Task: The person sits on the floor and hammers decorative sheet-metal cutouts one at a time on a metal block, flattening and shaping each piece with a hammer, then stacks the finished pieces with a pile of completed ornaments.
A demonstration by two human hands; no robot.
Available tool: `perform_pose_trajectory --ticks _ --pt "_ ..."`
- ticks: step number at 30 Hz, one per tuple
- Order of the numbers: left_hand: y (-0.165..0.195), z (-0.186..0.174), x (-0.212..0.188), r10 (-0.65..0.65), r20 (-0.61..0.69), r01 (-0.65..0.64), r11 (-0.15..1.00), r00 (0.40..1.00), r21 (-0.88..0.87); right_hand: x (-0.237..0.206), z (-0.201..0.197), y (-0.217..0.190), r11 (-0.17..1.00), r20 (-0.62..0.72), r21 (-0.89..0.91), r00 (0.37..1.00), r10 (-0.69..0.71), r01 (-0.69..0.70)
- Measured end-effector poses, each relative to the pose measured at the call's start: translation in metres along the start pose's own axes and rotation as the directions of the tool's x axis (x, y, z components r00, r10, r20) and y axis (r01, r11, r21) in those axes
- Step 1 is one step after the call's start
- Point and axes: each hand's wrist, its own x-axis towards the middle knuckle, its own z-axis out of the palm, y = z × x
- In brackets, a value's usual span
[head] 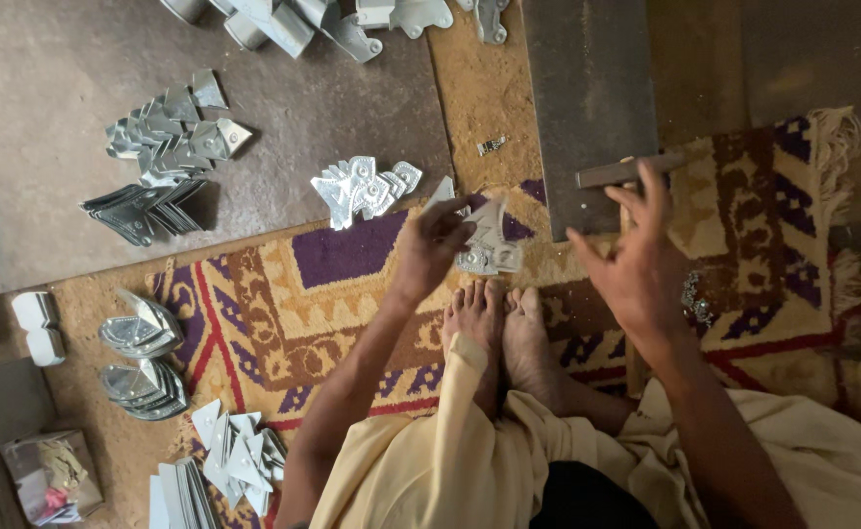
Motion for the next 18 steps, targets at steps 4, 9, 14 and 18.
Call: perform_pose_trajectory --ticks 4,9,14,18 --pt "0.011 -0.013 -0.008 -0.163 0.086 0.184 0.886 0.983 -0.426 -0.045 -0.010 0.008 0.998 -0.187 0.060 0.982 0.026 -0.015" --pt "0.037 0.011 -0.011 -0.135 0.225 0.249 0.749 0.965 -0.614 -0.073 -0.009 0.021 0.713 0.158 0.601 0.928 0.339 -0.362" --pt "0.061 0.044 -0.004 -0.129 0.173 0.189 0.901 0.976 -0.390 -0.063 -0.018 0.017 0.499 0.349 0.577 0.748 0.564 -0.646" --pt "0.065 0.051 0.000 -0.113 0.070 0.132 0.891 0.991 -0.435 -0.064 -0.038 0.000 0.594 0.264 0.446 0.733 0.627 -0.670"
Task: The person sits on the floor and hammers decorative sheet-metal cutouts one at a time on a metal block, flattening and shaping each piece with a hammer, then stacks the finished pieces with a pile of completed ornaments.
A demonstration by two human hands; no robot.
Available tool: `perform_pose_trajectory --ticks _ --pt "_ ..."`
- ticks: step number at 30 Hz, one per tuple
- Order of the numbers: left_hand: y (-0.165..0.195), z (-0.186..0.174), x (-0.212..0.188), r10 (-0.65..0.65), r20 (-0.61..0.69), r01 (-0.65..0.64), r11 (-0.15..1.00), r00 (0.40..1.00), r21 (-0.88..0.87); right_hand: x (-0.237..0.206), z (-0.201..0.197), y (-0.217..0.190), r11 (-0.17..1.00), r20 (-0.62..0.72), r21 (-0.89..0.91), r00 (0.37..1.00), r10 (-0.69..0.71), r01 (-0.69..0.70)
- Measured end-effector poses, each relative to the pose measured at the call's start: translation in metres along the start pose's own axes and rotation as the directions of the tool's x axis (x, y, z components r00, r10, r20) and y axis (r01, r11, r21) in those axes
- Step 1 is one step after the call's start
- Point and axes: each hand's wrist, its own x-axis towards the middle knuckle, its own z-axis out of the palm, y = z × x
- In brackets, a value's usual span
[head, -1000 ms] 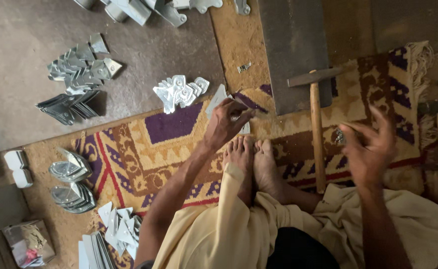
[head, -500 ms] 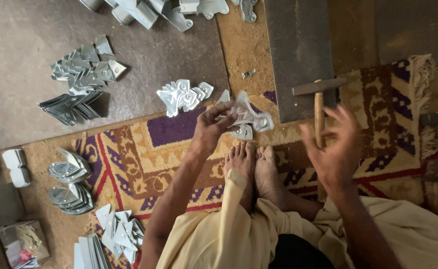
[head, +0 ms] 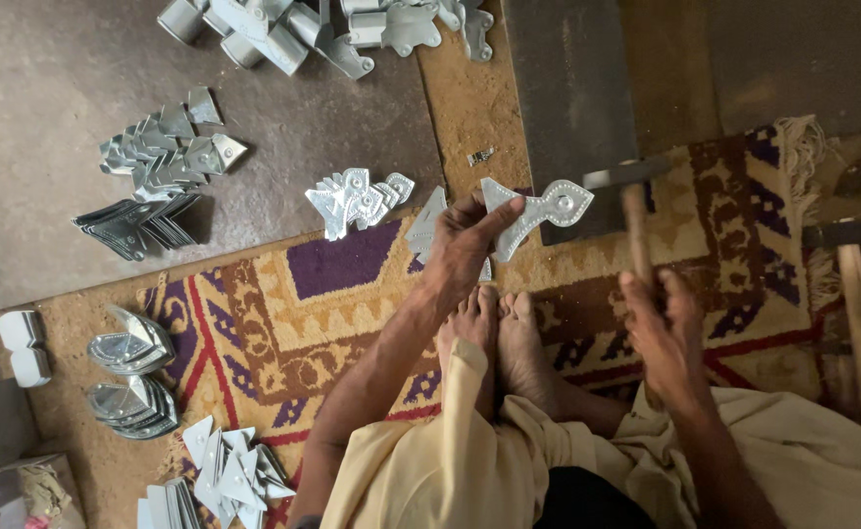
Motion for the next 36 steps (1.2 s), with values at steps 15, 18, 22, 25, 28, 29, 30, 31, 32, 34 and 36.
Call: perform_pose_trajectory --ticks 15,18,22,25,28,29,30,31,32,34,36 --pt "-0.057 0.003 0.035 -0.083 -0.168 0.069 0.994 0.982 -0.087 -0.032 -0.012 0.001 0.994 0.101 0.083 0.993 0.064 -0.073" --pt "-0.056 0.007 0.030 0.100 -0.060 -0.106 0.990 0.993 -0.095 -0.032 -0.011 -0.005 0.995 0.096 0.037 0.991 0.089 -0.093" --pt "-0.052 0.015 0.029 0.106 -0.185 -0.094 0.993 0.977 0.071 -0.041 -0.016 -0.010 0.993 0.092 0.031 0.990 0.110 -0.113" --pt "-0.050 0.017 0.027 0.120 -0.192 -0.098 0.988 0.974 0.121 -0.051 -0.020 -0.004 0.999 0.095 0.030 0.995 -0.025 0.022" --pt "-0.051 0.017 0.027 0.132 -0.188 -0.113 0.987 0.973 0.111 -0.044 -0.017 0.006 0.953 0.067 -0.100 0.958 -0.279 0.285" --pt "-0.052 0.017 0.027 0.141 -0.188 -0.125 0.987 0.972 0.098 -0.037 -0.014 0.009 0.910 0.050 -0.207 0.933 -0.356 0.358" --pt "-0.053 0.017 0.027 0.150 -0.188 -0.136 0.987 0.971 0.084 -0.030 -0.012 0.010 0.851 0.041 -0.313 0.901 -0.432 0.422" --pt "-0.055 0.017 0.028 0.161 -0.184 -0.148 0.985 0.970 0.085 -0.025 -0.010 0.011 0.866 0.097 -0.348 0.932 -0.349 0.360" --pt "-0.056 0.017 0.030 0.178 -0.179 -0.165 0.983 0.968 0.086 -0.020 -0.009 0.010 0.872 0.149 -0.384 0.952 -0.266 0.304" --pt "-0.059 0.016 0.032 0.232 -0.182 -0.213 0.970 0.956 0.119 -0.020 -0.008 0.007 0.897 0.160 -0.404 0.979 -0.126 0.181" --pt "-0.062 0.016 0.032 0.290 -0.222 -0.252 0.950 0.931 0.186 -0.029 -0.007 0.002 0.929 0.118 -0.367 0.993 0.005 0.039"
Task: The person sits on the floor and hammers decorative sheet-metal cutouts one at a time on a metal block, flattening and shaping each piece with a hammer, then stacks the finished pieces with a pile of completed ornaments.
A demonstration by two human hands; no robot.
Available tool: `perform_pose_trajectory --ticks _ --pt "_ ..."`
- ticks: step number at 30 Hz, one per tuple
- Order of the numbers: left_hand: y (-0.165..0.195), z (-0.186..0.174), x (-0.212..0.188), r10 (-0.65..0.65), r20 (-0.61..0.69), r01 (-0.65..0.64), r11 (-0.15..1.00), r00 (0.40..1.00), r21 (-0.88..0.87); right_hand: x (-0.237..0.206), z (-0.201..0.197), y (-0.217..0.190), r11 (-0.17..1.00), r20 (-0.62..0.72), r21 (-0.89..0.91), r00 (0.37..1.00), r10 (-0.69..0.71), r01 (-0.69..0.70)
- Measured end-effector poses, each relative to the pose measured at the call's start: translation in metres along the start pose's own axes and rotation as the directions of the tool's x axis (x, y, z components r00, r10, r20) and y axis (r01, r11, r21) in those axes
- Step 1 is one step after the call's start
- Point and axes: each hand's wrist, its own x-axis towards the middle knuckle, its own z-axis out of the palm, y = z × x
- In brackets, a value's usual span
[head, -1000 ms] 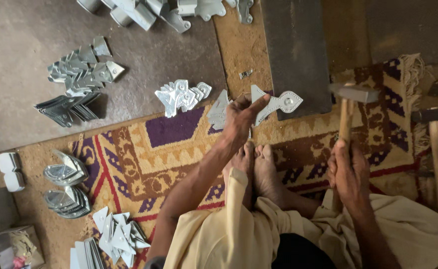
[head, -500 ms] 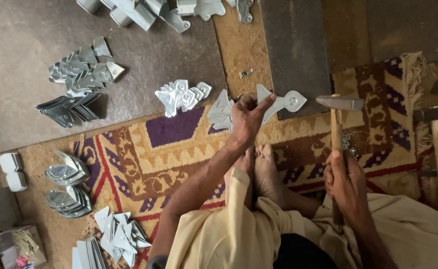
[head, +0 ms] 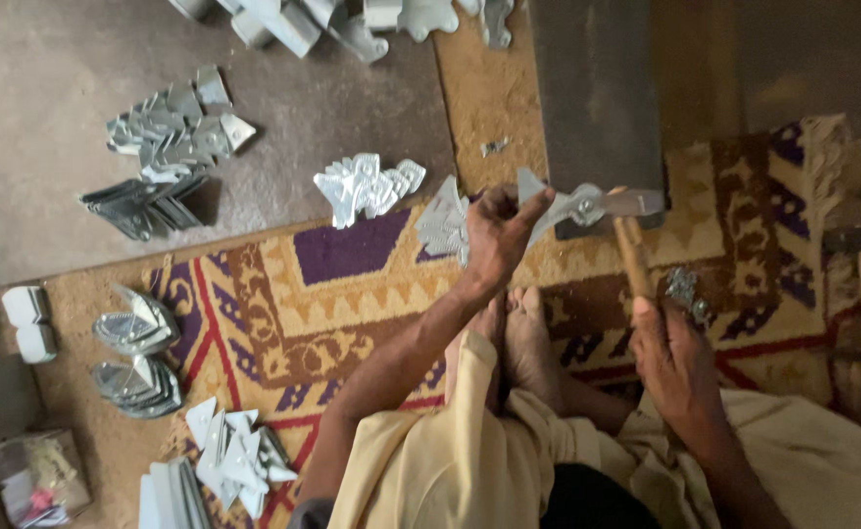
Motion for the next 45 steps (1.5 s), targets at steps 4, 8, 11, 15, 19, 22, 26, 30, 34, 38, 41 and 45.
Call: perform_pose_trajectory --ticks 4,8,11,15,19,22,26,30,34,38,41,45 --pt "0.002 0.000 -0.001 -0.107 0.015 0.106 0.994 0.994 0.024 -0.017 0.002 -0.015 0.907 -0.342 -0.187 0.840 -0.420 0.377" --pt "0.010 0.001 0.005 -0.109 0.050 0.112 0.992 0.993 -0.055 -0.009 -0.002 -0.027 0.961 -0.123 0.229 0.984 -0.129 0.155" --pt "0.013 0.000 0.006 -0.130 0.049 0.131 0.991 0.990 -0.011 -0.015 -0.010 -0.024 0.940 -0.017 0.341 1.000 -0.018 0.023" --pt "0.012 0.000 0.005 -0.050 0.047 0.051 0.998 0.998 -0.023 -0.025 -0.018 -0.001 0.720 -0.291 0.366 0.807 -0.513 0.590" --pt "0.016 0.003 0.006 -0.094 0.025 0.093 0.995 0.995 0.030 0.009 -0.009 0.024 0.819 -0.129 -0.189 0.813 -0.568 0.542" --pt "0.023 -0.001 0.006 -0.005 0.046 -0.001 0.992 0.999 0.127 0.023 0.008 0.033 0.996 -0.007 -0.028 0.996 -0.091 0.090" --pt "0.028 -0.032 0.000 -0.058 0.023 0.055 0.991 0.998 0.119 0.018 0.026 0.022 0.879 0.152 0.466 0.988 0.039 -0.107" --pt "0.037 -0.091 0.024 0.041 -0.177 -0.028 0.997 0.983 0.075 0.047 0.034 0.009 0.854 0.199 0.497 0.978 0.060 -0.154" --pt "0.048 -0.164 0.040 -0.023 -0.321 0.063 0.991 0.947 0.116 0.073 0.025 0.048 0.957 0.026 0.290 1.000 0.010 -0.017" --pt "0.047 -0.195 0.033 0.426 -0.374 -0.099 0.758 0.824 0.645 0.081 -0.009 0.112 0.812 -0.261 -0.514 0.852 -0.454 0.276" --pt "0.042 -0.178 0.014 0.530 -0.083 -0.367 0.684 0.844 0.631 0.082 -0.018 0.144 0.705 -0.263 -0.660 0.800 -0.540 0.259" --pt "0.028 -0.134 0.007 0.464 0.110 -0.330 0.425 0.879 0.843 0.078 -0.026 0.160 0.815 -0.258 -0.544 0.884 -0.390 0.200"
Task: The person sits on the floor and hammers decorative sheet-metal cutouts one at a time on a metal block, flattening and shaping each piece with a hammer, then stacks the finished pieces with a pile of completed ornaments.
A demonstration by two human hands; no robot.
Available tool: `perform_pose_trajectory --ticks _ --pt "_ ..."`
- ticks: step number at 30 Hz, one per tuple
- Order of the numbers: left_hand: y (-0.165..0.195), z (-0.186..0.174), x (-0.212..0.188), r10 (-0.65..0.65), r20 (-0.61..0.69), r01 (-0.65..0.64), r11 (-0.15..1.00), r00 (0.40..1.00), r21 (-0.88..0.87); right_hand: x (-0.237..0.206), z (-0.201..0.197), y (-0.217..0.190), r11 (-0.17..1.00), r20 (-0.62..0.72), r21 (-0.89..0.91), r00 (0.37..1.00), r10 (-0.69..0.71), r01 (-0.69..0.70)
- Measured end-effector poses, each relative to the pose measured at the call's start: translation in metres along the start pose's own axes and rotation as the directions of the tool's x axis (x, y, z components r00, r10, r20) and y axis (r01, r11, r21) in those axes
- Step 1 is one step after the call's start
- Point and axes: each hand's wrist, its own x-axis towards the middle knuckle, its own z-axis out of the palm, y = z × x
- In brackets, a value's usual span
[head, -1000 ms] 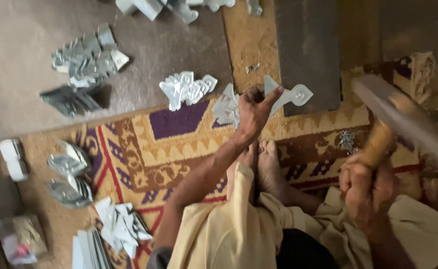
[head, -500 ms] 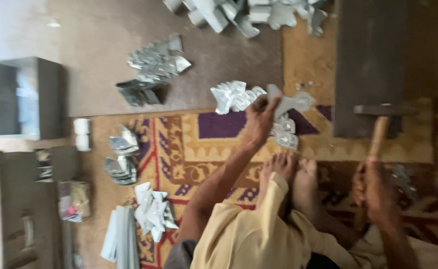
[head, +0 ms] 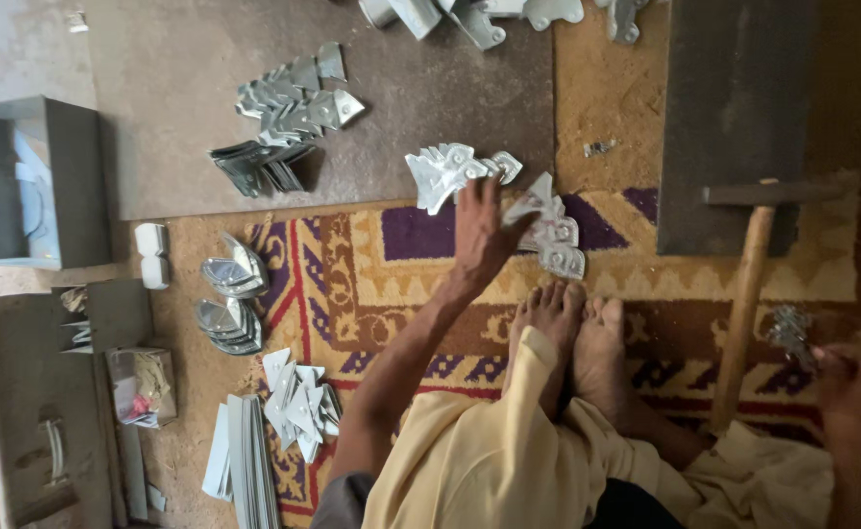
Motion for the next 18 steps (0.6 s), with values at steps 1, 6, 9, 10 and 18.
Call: perform_pose_trajectory --ticks 1,6,9,10,18 --pt "0.006 0.009 -0.002 0.016 0.020 -0.017 0.999 1.000 0.052 0.000 -0.002 -0.001 1.000 0.022 0.008 1.000 0.021 -0.021" --pt "0.004 0.038 0.002 0.071 0.089 -0.087 0.978 0.993 0.191 -0.003 -0.004 0.006 0.992 -0.070 -0.074 0.991 -0.110 0.104" --pt "-0.003 0.043 0.003 0.112 0.183 -0.136 0.983 0.977 0.124 -0.010 -0.008 0.013 0.896 -0.050 0.444 0.998 0.048 -0.021" --pt "-0.002 0.044 0.002 -0.314 0.306 0.437 0.698 0.899 -0.568 -0.011 -0.011 0.017 0.958 -0.100 0.253 0.988 -0.115 0.137" --pt "0.022 0.026 0.003 -0.248 0.472 0.533 0.409 0.846 -0.741 -0.008 -0.020 0.005 0.984 -0.218 0.173 0.976 0.008 0.031"
